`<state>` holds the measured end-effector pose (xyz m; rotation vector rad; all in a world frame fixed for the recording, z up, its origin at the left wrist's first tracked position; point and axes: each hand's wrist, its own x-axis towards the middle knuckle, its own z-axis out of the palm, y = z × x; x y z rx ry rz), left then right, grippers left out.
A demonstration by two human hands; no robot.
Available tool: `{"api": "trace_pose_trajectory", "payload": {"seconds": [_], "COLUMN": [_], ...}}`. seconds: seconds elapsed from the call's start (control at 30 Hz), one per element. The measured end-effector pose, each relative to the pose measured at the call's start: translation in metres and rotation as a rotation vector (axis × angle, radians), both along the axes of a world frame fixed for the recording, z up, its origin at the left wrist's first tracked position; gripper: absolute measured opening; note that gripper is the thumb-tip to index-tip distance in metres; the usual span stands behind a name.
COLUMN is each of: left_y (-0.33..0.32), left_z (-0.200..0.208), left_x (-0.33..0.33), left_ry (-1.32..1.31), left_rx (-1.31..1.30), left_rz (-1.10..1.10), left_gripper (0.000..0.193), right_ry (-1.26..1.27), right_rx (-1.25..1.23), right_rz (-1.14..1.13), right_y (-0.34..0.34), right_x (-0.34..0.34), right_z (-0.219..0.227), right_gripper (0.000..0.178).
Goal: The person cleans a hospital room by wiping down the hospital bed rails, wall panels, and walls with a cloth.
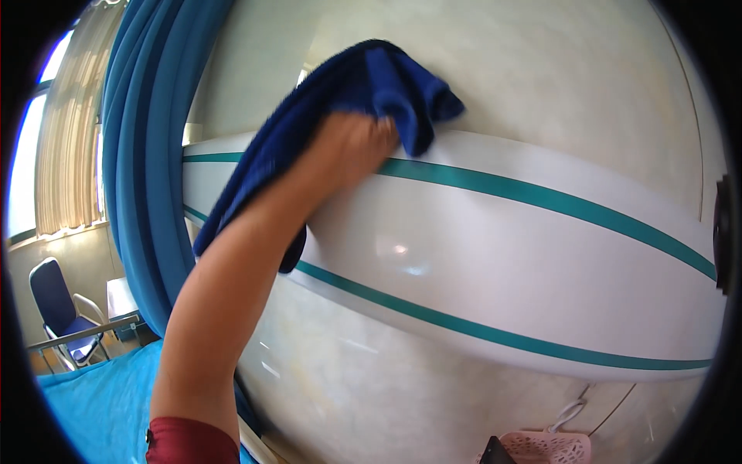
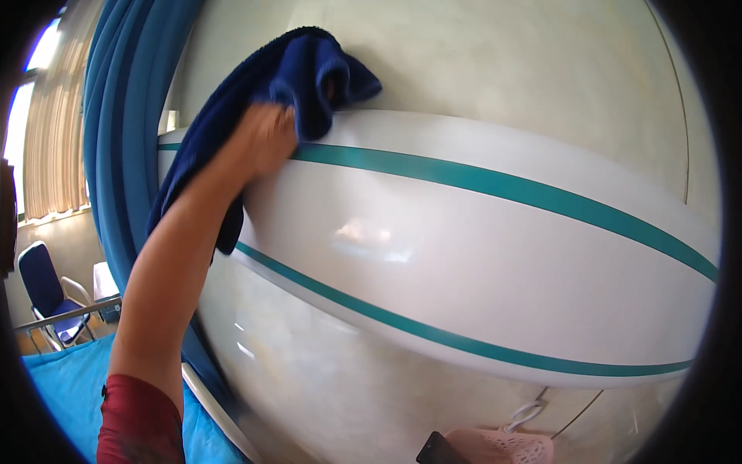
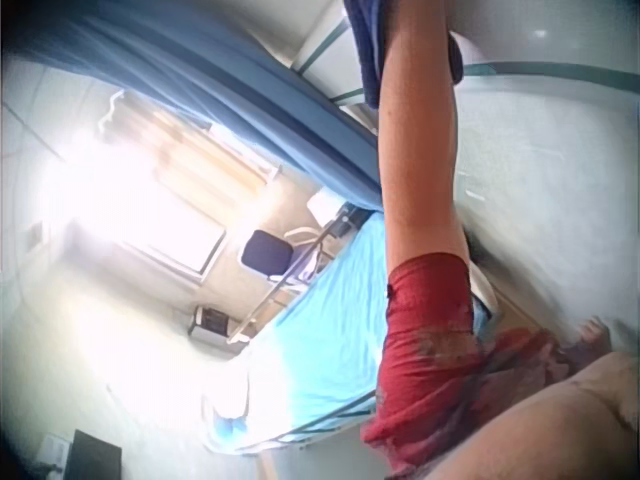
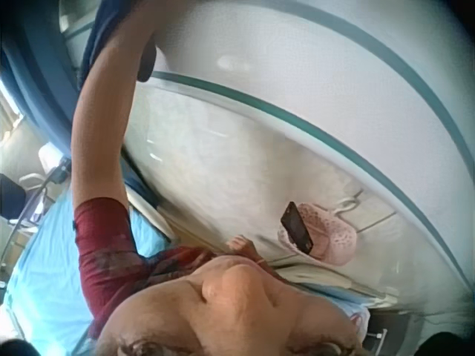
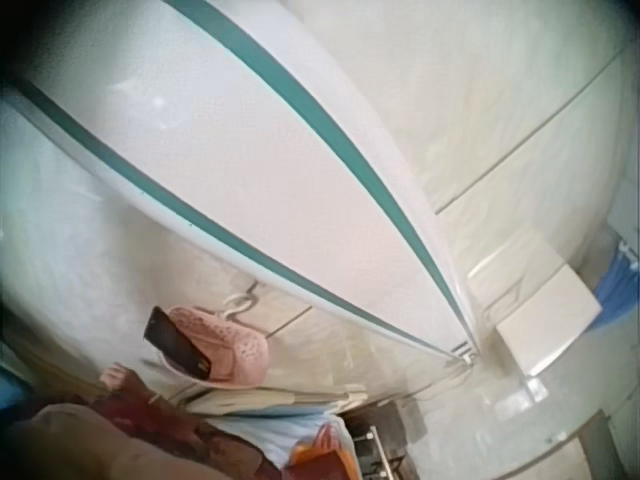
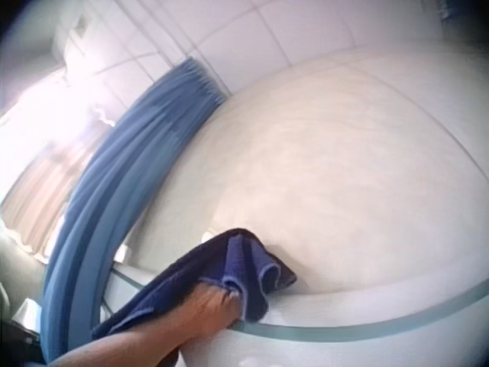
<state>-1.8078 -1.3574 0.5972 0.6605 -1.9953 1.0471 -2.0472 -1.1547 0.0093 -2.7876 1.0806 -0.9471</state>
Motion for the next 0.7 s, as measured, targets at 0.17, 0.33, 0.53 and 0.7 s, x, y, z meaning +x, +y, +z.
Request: {"api": "trace_pose_trajectory", "payload": {"seconds": [0.17, 0.33, 0.53, 0.7], "left_y": [-0.03, -0.011, -0.087, -0.019], "left_z": [0.033, 0.096, 0.08, 0.063], "left_x": [0.012, 0.012, 0.052, 0.042], "left_ry": [0.178, 0.075, 0.443, 0.509], "left_rx": [-0.643, 0.121, -0.374, 0.248], "left_rz": [-0.38, 0.281, -0.009, 0.219], "left_gripper": [0.026, 0.03, 0.032, 0.048], "right_ry": [-0.002, -0.015, -0.016, -0.045], "right_rx": [0.037, 0.073, 0.115, 0.106], "right_rz": [-0.057, -0.182, -0.239, -0.383], "right_y": [0.014, 0.03, 0.044, 0.065], "right_x": [-0.001, 0.008, 0.02, 0.034], "right_z": [0.002, 0.013, 0.019, 0.013], "right_gripper": [0.021, 0.021, 0.021, 0.022]}}
